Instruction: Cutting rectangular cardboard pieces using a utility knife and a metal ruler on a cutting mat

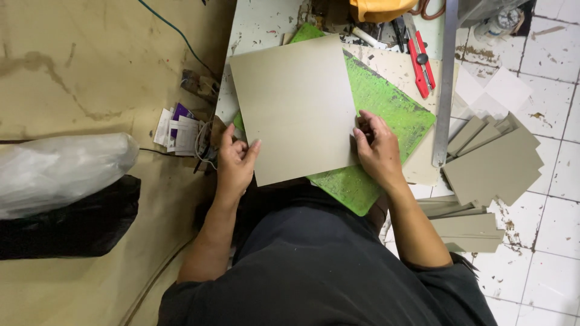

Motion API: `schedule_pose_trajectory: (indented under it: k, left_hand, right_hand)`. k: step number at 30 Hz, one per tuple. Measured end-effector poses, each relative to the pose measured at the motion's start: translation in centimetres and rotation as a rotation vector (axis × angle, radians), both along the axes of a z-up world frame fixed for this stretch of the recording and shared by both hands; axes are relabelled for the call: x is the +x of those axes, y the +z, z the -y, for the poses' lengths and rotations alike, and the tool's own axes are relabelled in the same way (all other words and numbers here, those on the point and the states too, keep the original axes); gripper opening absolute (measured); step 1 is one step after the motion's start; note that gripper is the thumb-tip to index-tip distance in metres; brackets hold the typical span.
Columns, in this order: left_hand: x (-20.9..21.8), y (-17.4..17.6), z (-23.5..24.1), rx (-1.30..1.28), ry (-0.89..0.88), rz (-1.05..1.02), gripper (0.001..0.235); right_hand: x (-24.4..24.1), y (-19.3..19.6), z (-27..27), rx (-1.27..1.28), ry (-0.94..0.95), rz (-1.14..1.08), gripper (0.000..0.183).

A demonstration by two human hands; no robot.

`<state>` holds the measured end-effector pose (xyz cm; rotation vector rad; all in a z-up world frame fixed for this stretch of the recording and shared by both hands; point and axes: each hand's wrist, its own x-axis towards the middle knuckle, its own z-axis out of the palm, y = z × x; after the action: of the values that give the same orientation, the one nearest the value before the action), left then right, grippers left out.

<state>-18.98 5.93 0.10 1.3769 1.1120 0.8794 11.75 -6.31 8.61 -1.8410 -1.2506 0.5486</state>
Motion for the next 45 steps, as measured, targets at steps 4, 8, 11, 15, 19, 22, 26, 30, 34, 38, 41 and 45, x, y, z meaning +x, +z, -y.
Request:
schedule_pose_trajectory:
  k: [4,8,11,15,19,22,26,30,34,38,41,45]
  left_hand:
    - [-0.6,1.8,0.4,0.068,-0.002,0.023,0.060]
    - [-1.6,3.2,0.5,0.142,-0.039,0.084,0.047]
    - [-1.7,4.3,0.1,0.251,-0.078,0.149,0.045]
    - [-1.2,4.3,-1.6,0.464,-0.112,0.186,0.045]
    - [2.4,4.0,-3.3,0.572,-0.127,0.210,0.044]
    - [4.9,1.1,-4.1,0.660,-0.104,0.286,0.045]
    - [6.5,2.3,-3.0,0.765,-0.089,0.187,0.041]
    - [6.9,6.9,-0.9,0.833,-0.067,0.028,0.038]
    - [6.0,4.1,0.1,0.825,-0.002,0.000,0.034]
    - [6.7,4.9,1.2,0.786,0.065,-0.004,0.028]
    - [7.2,4.9,1.5,0.805,0.091,-0.054,0.027]
    - [6.4,3.8,1.1,0.823,0.092,-0.131,0.026]
  right_hand:
    - [0.1,-0.3,0.2,-0.015,-0.004,-0.104,0.044]
    - [-0.4,0.0,0.0,-0.006,0.041,-0.222,0.051]
    - [-0.3,-0.5,0.3,0.064,0.090,-0.355,0.048]
    - [-0.9,2.5,1.7,0.303,0.100,-0.414,0.029]
    - [2.1,-1.3,3.5,0.419,0.027,-0.314,0.024]
    - [2.6,-0.7,4.1,0.475,-0.021,-0.216,0.021]
    - [3.0,-2.3,4.8,0.496,-0.108,-0.183,0.019]
    - [2.0,-2.4,5.2,0.496,-0.151,-0.168,0.018]
    - [1.0,-1.8,5.6,0.510,-0.168,-0.107,0.025]
    - [-0.5,-0.4,5.2,0.503,-0.201,-0.070,0.027]
    - [-0.5,0.6,5.2,0.483,-0.192,-0.068,0.032]
    - [-0.1,0.4,5.3,0.487,-0.196,-0.074,0.030]
